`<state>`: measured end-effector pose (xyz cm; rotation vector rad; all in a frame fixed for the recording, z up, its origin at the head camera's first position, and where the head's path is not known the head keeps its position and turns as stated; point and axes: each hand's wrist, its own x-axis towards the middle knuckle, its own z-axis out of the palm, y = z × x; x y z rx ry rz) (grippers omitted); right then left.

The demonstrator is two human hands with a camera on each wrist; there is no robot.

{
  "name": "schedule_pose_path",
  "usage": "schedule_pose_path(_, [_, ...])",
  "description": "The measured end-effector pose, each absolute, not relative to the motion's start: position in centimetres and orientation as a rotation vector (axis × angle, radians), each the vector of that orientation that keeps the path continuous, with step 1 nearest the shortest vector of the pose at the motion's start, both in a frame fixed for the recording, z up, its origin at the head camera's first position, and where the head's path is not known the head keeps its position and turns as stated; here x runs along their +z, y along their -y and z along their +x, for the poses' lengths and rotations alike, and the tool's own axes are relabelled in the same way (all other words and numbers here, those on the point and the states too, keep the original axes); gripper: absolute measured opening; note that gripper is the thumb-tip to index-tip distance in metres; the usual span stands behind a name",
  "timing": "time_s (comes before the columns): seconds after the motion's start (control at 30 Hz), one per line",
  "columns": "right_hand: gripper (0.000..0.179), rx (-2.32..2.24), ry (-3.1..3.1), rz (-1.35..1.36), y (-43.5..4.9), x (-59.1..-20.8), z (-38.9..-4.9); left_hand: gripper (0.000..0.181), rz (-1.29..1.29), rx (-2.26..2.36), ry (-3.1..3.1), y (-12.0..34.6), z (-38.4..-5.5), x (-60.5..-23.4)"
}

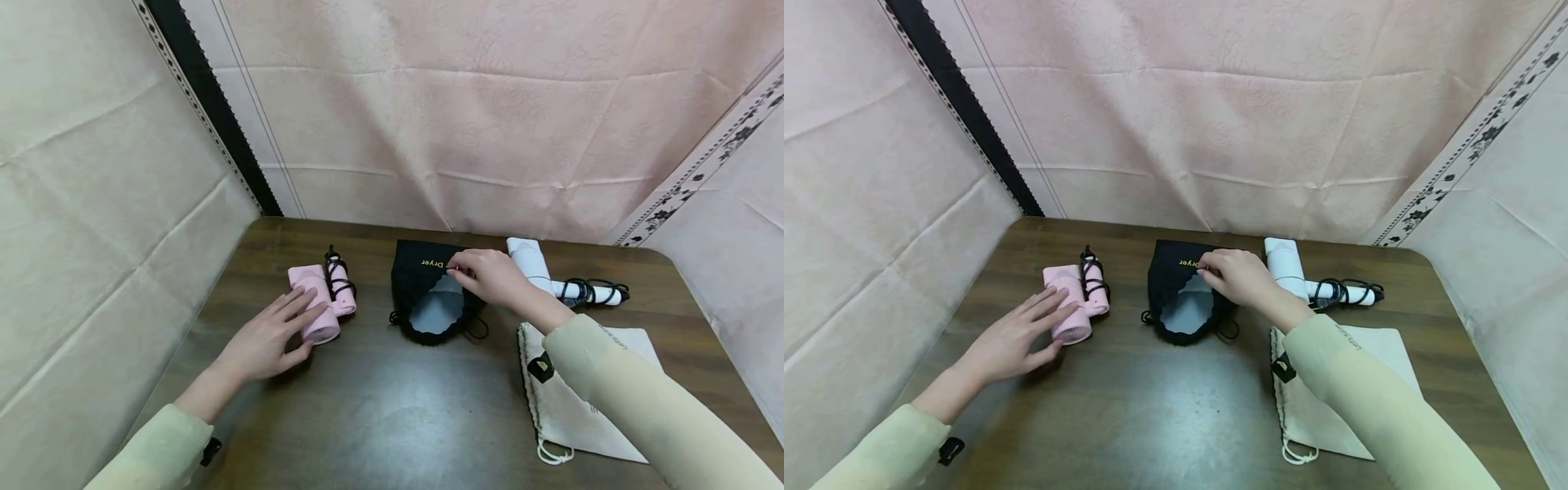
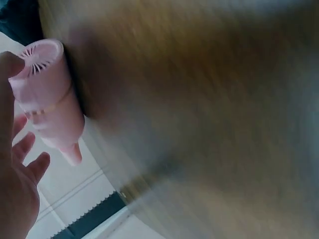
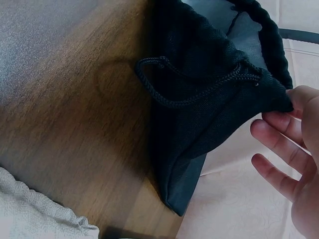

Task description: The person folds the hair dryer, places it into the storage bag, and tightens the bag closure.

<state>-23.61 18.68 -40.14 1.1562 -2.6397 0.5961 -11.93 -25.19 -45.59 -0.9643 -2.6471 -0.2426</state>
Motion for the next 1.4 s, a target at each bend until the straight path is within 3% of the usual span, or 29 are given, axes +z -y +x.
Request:
schedule_pose_path(0.23, [0.009,0.624,2.657,1.144,-18.7,-40.1,-23.4,0.078,-0.443,-0.381,2.731,20.0,-10.3,-44.9])
schedule_pose_path(0.43, [0.01,0.637,2.676,1.148,-18.6,-40.1,-23.4,0.079,-0.274,-0.325,2.696,16.8,-10.4,-45.7])
schedule_pose_path(0.97, [0.009,0.668,2.661,1.149,-19.0,-40.5,-23.5,0.065,-0.303,-0.201,2.715,17.2,-11.4,-47.1])
schedule_pose_path(1.4, [0.009,0.656,2.683,1.143,-19.1,-40.4,-23.2,0.083,-0.338,-0.097,2.779,17.5,-11.7,-47.1])
